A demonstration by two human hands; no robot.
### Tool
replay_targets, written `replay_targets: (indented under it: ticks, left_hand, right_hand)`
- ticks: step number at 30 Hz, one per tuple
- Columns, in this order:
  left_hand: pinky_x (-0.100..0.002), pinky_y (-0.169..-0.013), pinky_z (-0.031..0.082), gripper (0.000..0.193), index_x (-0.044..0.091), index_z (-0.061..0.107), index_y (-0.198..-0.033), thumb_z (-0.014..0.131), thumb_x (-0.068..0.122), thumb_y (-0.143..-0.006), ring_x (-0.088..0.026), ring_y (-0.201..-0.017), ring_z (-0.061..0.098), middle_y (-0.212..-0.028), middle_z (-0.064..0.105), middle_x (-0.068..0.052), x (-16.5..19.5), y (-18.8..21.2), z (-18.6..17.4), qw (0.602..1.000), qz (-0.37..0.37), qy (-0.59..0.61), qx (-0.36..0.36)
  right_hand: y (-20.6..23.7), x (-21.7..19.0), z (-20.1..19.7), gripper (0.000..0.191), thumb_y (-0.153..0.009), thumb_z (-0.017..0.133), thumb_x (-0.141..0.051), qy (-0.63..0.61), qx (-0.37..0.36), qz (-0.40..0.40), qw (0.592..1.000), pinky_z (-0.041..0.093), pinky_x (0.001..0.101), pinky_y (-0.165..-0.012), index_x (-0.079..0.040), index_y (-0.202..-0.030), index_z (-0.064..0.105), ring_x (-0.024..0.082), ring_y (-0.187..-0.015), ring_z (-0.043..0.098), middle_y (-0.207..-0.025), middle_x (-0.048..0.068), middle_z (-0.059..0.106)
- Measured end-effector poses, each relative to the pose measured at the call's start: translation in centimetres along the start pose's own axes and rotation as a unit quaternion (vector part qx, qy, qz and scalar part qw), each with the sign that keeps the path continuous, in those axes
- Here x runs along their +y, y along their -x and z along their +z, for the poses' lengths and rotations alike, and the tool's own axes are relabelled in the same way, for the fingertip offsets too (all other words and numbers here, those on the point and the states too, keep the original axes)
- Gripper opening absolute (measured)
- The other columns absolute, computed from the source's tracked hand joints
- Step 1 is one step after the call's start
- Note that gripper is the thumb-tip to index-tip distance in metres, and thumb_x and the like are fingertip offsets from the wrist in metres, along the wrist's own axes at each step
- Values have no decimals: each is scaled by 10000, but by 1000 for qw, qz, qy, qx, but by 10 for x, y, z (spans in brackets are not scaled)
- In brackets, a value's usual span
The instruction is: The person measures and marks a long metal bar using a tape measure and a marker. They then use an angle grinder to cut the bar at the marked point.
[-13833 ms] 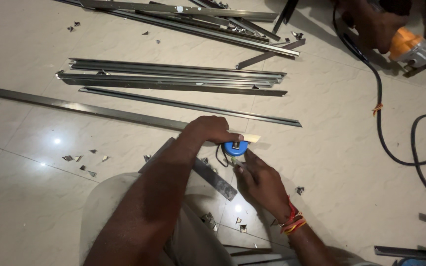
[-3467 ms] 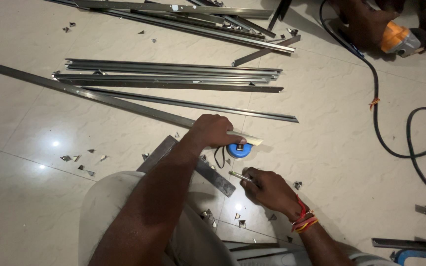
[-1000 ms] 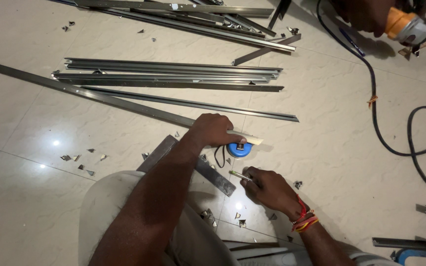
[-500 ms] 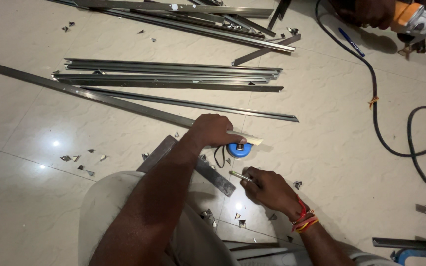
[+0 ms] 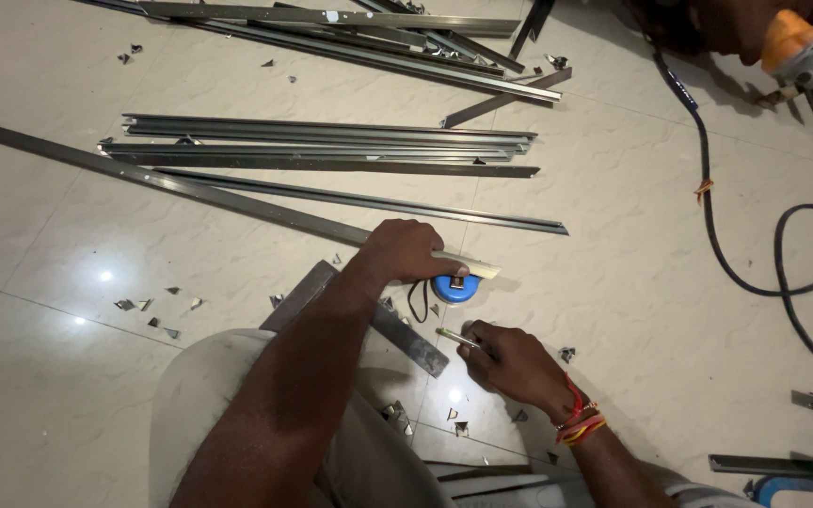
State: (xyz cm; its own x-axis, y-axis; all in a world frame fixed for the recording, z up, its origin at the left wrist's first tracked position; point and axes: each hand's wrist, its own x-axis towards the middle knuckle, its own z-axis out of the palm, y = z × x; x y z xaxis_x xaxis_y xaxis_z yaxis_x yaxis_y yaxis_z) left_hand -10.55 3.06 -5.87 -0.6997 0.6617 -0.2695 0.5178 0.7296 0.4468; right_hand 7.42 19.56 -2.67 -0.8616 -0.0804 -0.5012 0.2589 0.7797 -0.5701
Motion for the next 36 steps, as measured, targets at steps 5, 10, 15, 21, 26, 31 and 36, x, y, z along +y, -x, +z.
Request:
replay_targets:
  ticks: [5,10,15,21,26,31,36]
  left_hand:
    - [-422,-790,554,748,97,800,-836,639,818,-723,-307,-820,734,-756,738,-125,-1,0,1,1000,2,-1,10]
    - [-416,-794,548,741,95,803,-826,641,811,-719,-296,-817,736,-752,741,-122,-1,1,-1,1000,4,9,11]
    - [-412,-798,555,749,98,803,-839,631,819,-729,-286,-816,744,-755,747,-117,1,0,-3,1000,-10,1,-6]
    - [-419,-801,554,758,109,813,-878,632,826,-714,-294,-840,740,-783,751,-118,0,0,2,1000,-5,-2,8]
    - [-422,-799,558,772,106,811,-881,617,837,-723,-298,-845,741,-795,754,-123,-2,-2,3,1000,-1,-13,6]
    - [-417,-790,560,774,98,807,-866,624,834,-714,-299,-819,743,-766,750,-127,-2,1,2,1000,2,0,15]
    - [-419,-780,561,769,97,807,-852,623,831,-716,-300,-804,741,-752,746,-126,-1,1,1,1000,2,-1,15]
  right_hand:
    - [-1,1,1,259,-958,589,-364,2,5,-15,1000,510,379,-648,-127,-1006,681,204,-622,645,-685,67,680]
    - [-1,-1,0,256,-965,581,-357,10,-5,0,1000,502,387,-635,-121,-990,677,209,-593,632,-648,82,659]
    - [0,-4,-2,261,-968,581,-364,9,-11,11,1000,493,394,-632,-127,-1000,685,205,-599,625,-650,79,656]
    - [1,-3,0,259,-955,586,-360,6,-3,4,1000,504,391,-641,-131,-1015,691,208,-617,640,-675,77,677]
    - [0,-2,0,268,-958,583,-364,7,-3,0,1000,506,392,-645,-125,-1015,689,214,-622,648,-683,76,683]
    - [0,-2,0,267,-956,585,-367,11,-3,2,1000,510,395,-650,-131,-1027,688,215,-631,650,-692,76,685]
    - [-1,-1,1,268,-955,592,-370,11,3,-5,1000,513,387,-652,-134,-1040,687,212,-633,657,-700,74,693]
